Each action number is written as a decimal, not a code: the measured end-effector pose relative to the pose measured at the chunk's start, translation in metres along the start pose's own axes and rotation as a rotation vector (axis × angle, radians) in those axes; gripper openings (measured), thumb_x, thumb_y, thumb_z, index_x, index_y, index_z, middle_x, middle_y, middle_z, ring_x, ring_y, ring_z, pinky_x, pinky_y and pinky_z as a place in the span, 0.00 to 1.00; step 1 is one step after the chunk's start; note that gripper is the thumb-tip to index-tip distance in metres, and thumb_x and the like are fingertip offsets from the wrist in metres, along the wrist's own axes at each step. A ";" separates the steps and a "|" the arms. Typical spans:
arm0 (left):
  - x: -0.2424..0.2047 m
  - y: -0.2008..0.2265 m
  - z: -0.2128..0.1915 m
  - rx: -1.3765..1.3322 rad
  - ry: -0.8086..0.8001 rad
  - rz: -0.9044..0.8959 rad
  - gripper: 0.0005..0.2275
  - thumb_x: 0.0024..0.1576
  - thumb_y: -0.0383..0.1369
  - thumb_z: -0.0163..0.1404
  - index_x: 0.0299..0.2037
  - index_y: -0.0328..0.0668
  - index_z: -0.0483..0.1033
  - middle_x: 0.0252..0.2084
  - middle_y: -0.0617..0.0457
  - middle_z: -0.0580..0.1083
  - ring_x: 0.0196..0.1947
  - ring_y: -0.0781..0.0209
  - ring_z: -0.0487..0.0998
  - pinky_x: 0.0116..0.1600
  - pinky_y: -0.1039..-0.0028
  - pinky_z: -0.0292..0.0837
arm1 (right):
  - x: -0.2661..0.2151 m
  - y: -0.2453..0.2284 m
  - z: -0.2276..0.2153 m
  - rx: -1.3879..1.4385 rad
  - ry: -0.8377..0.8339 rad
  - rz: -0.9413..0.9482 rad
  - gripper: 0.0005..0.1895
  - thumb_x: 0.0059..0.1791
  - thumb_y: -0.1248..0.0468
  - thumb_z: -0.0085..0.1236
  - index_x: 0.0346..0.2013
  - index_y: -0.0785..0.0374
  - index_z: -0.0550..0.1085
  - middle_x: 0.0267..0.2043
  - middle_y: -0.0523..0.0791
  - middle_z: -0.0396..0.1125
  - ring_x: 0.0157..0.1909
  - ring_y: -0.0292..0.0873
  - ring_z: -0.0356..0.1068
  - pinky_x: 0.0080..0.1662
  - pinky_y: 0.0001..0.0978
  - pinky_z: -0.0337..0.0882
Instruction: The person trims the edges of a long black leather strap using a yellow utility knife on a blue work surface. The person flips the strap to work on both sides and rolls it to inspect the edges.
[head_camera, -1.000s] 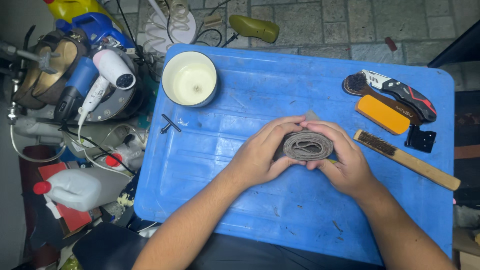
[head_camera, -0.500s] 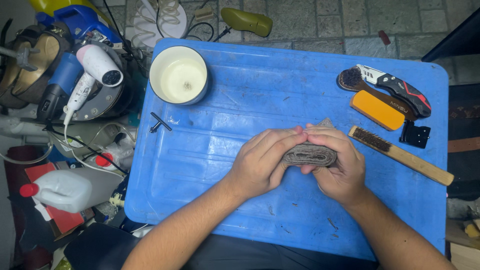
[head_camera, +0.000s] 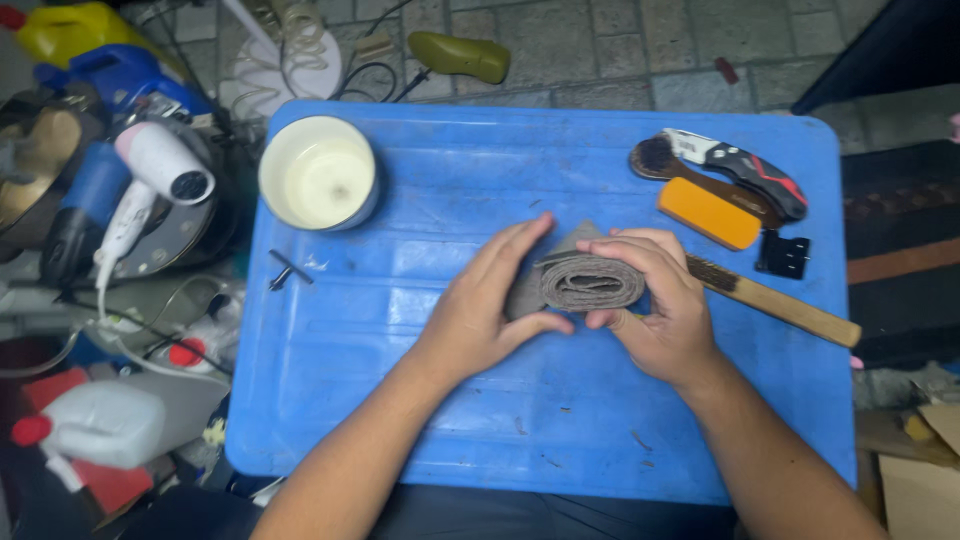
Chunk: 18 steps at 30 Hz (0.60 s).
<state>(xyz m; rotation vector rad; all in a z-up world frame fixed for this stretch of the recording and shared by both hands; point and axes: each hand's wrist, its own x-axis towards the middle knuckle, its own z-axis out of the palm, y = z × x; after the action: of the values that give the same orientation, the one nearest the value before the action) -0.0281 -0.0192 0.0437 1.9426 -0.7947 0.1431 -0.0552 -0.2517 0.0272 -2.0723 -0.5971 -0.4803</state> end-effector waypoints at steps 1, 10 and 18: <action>0.003 -0.002 -0.001 0.040 -0.033 -0.017 0.40 0.47 0.43 0.66 0.68 0.37 0.62 0.62 0.38 0.69 0.63 0.40 0.72 0.64 0.59 0.70 | -0.004 -0.001 -0.010 0.047 0.049 0.045 0.33 0.46 0.52 0.66 0.58 0.67 0.69 0.58 0.49 0.71 0.63 0.43 0.65 0.66 0.34 0.66; 0.003 -0.021 0.003 0.228 -0.276 -0.284 0.19 0.49 0.37 0.62 0.50 0.41 0.81 0.34 0.50 0.78 0.34 0.59 0.82 0.43 0.70 0.76 | -0.157 0.050 -0.131 0.471 0.919 0.586 0.29 0.55 0.51 0.61 0.62 0.68 0.67 0.59 0.47 0.68 0.61 0.42 0.67 0.62 0.34 0.67; -0.024 -0.082 0.008 0.378 -0.197 -0.373 0.10 0.55 0.35 0.63 0.43 0.39 0.84 0.26 0.46 0.79 0.21 0.65 0.77 0.31 0.75 0.71 | -0.428 0.141 -0.188 0.782 1.810 1.124 0.32 0.47 0.40 0.63 0.55 0.58 0.72 0.49 0.45 0.66 0.44 0.40 0.65 0.50 0.32 0.71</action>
<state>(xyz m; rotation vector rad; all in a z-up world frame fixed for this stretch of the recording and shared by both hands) -0.0010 0.0099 -0.0324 2.4577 -0.5419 -0.1364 -0.3393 -0.5767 -0.2002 -0.4026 1.1931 -0.9100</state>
